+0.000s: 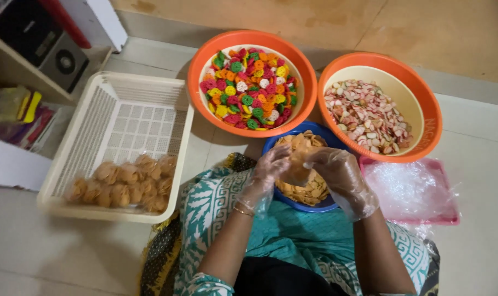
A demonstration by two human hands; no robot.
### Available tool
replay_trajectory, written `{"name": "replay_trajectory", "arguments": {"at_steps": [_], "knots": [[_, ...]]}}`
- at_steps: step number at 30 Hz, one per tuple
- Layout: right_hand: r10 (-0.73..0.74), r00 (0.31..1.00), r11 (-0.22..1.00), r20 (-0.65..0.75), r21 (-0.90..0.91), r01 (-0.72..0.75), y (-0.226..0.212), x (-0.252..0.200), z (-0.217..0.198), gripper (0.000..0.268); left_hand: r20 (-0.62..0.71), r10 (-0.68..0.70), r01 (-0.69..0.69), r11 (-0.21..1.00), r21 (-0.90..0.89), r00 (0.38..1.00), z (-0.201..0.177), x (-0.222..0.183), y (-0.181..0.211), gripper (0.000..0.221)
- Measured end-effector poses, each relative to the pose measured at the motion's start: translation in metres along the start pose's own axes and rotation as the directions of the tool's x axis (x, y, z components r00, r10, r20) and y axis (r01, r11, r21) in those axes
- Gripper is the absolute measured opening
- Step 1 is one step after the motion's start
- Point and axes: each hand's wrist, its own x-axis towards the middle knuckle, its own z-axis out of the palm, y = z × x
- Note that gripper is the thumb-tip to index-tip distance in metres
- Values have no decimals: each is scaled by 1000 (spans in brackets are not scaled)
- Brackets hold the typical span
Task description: A person wearing gloves sorts and transfers different types of snacks between various bowls and a basket.
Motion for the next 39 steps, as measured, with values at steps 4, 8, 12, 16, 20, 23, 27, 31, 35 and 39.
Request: {"name": "replay_trajectory", "arguments": {"at_steps": [4,8,12,16,20,23,27,31,35,39], "knots": [[-41,980,994,194,-88,58,8,12,-6,16,-106,116,-48,867,495,988,13,5,20,69],[45,956,987,289,-161,2,-7,17,11,20,213,491,-511,619,597,844,8,-1,48,11],[114,961,920,252,-392,-6,2,36,43,44,157,570,-561,656,505,807,1,-14,83,4],[44,946,939,321,-337,70,-48,46,77,34,115,647,-558,537,633,754,-17,-39,121,6],[-73,920,973,384,-174,149,-66,72,128,24,29,650,-331,348,877,760,-50,-63,155,12],[-68,880,998,470,29,62,-94,90,178,28,-59,648,-159,273,949,759,-102,-75,165,11],[-13,840,981,542,168,-93,-91,120,280,29,-213,670,12,291,957,711,-158,-91,193,2],[-110,765,990,635,141,25,-107,159,382,25,-239,649,153,187,970,722,-240,-99,219,4],[-312,748,921,586,379,88,-114,168,450,8,-175,585,28,251,968,792,-280,-113,247,26],[29,791,939,611,255,-232,-112,170,503,26,-476,453,636,-318,703,753,-466,-114,172,92]]}}
